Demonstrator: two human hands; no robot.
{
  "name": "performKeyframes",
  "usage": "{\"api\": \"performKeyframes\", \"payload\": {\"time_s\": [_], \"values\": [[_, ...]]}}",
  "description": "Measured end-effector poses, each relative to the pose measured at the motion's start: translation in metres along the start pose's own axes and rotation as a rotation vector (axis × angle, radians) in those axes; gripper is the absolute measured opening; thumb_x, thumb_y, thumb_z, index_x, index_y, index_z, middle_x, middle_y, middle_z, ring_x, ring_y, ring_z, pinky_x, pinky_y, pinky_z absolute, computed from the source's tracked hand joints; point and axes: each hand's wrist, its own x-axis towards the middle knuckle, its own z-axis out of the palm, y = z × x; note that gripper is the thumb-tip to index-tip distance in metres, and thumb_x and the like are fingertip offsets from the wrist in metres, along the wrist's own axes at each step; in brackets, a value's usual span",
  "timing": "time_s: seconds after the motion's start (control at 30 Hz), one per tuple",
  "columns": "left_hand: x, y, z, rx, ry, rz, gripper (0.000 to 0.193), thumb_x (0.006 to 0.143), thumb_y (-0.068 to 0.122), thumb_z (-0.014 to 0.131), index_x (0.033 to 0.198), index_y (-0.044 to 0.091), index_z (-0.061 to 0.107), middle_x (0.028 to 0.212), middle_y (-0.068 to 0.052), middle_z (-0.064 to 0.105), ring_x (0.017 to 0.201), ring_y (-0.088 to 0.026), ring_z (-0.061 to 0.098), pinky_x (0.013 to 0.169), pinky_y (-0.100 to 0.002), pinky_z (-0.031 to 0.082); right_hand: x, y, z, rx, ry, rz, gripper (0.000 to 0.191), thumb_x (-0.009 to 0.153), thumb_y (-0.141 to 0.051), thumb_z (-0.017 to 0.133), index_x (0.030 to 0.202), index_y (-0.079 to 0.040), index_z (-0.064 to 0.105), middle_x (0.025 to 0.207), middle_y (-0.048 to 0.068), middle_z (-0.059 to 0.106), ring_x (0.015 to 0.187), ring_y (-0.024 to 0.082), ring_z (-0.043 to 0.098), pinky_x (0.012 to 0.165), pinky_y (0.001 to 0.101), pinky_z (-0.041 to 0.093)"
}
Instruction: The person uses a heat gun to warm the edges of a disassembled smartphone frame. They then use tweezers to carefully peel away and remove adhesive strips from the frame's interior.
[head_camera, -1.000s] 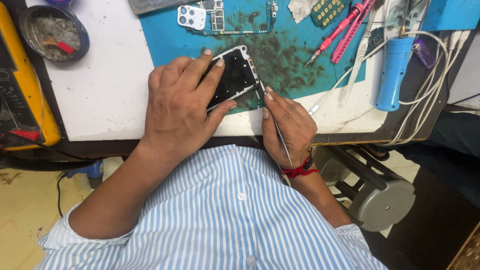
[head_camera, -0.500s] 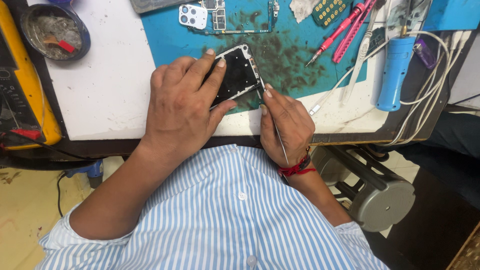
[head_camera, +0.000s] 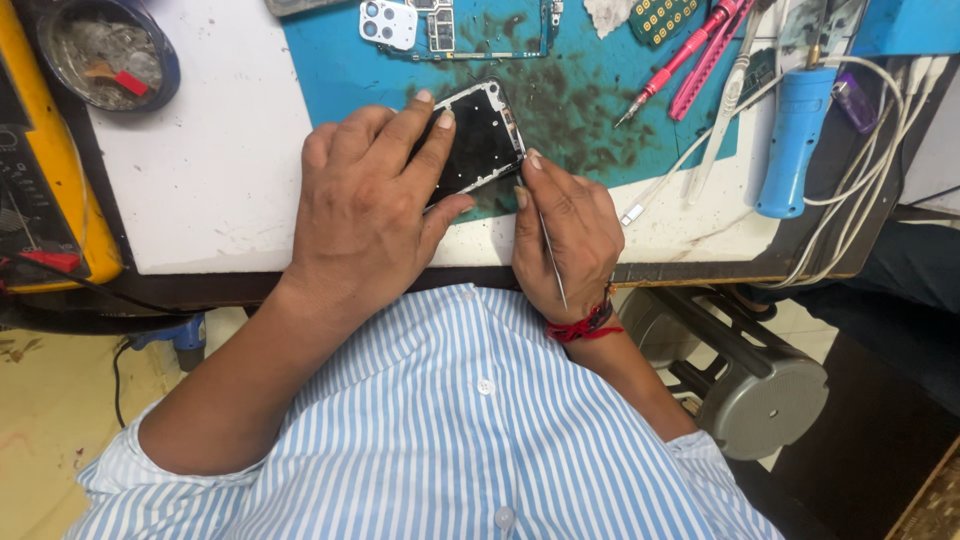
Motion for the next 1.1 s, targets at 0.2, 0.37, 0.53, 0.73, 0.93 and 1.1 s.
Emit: {"api": "performKeyframes", "payload": {"time_s": [0.2, 0.37, 0.53, 0.73, 0.93, 1.1], "values": [[0.0013, -0.0022, -0.0022, 0.009, 0.004, -0.003, 0.064, 0.093, 0.040, 0.078, 0.139, -0.002, 0.065, 0.144, -0.016, 0.059, 0.124, -0.028, 0.052, 0.104, -0.045, 0.038, 0.0035, -0.0016, -0.0020, 0.004, -0.001, -0.009, 0.030, 0.097, 0.006, 0.070, 0.126, 0.003, 0.066, 0.120, 0.018, 0.072, 0.100, 0.033, 0.071, 0.090, 0.0396, 0.056], [0.0020, -0.0021, -0.0009, -0.005, 0.000, 0.002, 0.065, 0.093, 0.041, 0.078, 0.139, -0.003, 0.065, 0.145, -0.017, 0.060, 0.123, -0.029, 0.052, 0.104, -0.045, 0.038, 0.0053, -0.0006, 0.0020, -0.041, -0.014, 0.019, 0.030, 0.098, 0.004, 0.072, 0.127, 0.001, 0.068, 0.122, 0.018, 0.073, 0.099, 0.032, 0.071, 0.087, 0.0383, 0.055], [0.0025, -0.0026, -0.0032, 0.008, -0.002, 0.005, 0.064, 0.092, 0.041, 0.078, 0.138, -0.002, 0.065, 0.144, -0.017, 0.060, 0.124, -0.028, 0.052, 0.104, -0.045, 0.038, 0.0071, 0.0001, 0.0010, 0.015, -0.009, 0.008, 0.029, 0.101, 0.002, 0.071, 0.130, -0.002, 0.067, 0.125, 0.016, 0.072, 0.103, 0.030, 0.071, 0.091, 0.0380, 0.055], [0.0024, -0.0025, -0.0026, 0.021, -0.007, 0.002, 0.065, 0.093, 0.042, 0.077, 0.139, -0.002, 0.065, 0.144, -0.017, 0.060, 0.124, -0.029, 0.052, 0.104, -0.044, 0.038, 0.0092, 0.0000, 0.0000, 0.033, -0.053, 0.056, 0.029, 0.103, -0.002, 0.072, 0.131, -0.001, 0.067, 0.127, 0.016, 0.072, 0.102, 0.029, 0.070, 0.090, 0.0367, 0.054], [0.0019, -0.0024, -0.0003, 0.029, -0.012, -0.001, 0.066, 0.092, 0.043, 0.078, 0.139, -0.003, 0.065, 0.144, -0.017, 0.060, 0.124, -0.029, 0.052, 0.104, -0.044, 0.038, 0.0078, 0.0043, -0.0007, 0.082, -0.059, 0.105, 0.027, 0.105, -0.007, 0.070, 0.132, -0.003, 0.068, 0.127, 0.015, 0.073, 0.101, 0.028, 0.071, 0.090, 0.0355, 0.054], [0.0023, -0.0011, -0.0008, 0.025, -0.015, -0.008, 0.066, 0.092, 0.043, 0.078, 0.138, -0.003, 0.066, 0.144, -0.017, 0.060, 0.124, -0.029, 0.052, 0.104, -0.045, 0.038, 0.0083, 0.0081, -0.0013, 0.216, -0.044, 0.198, 0.026, 0.105, -0.007, 0.068, 0.131, -0.003, 0.069, 0.123, 0.015, 0.075, 0.095, 0.024, 0.070, 0.087, 0.0338, 0.055]]}}
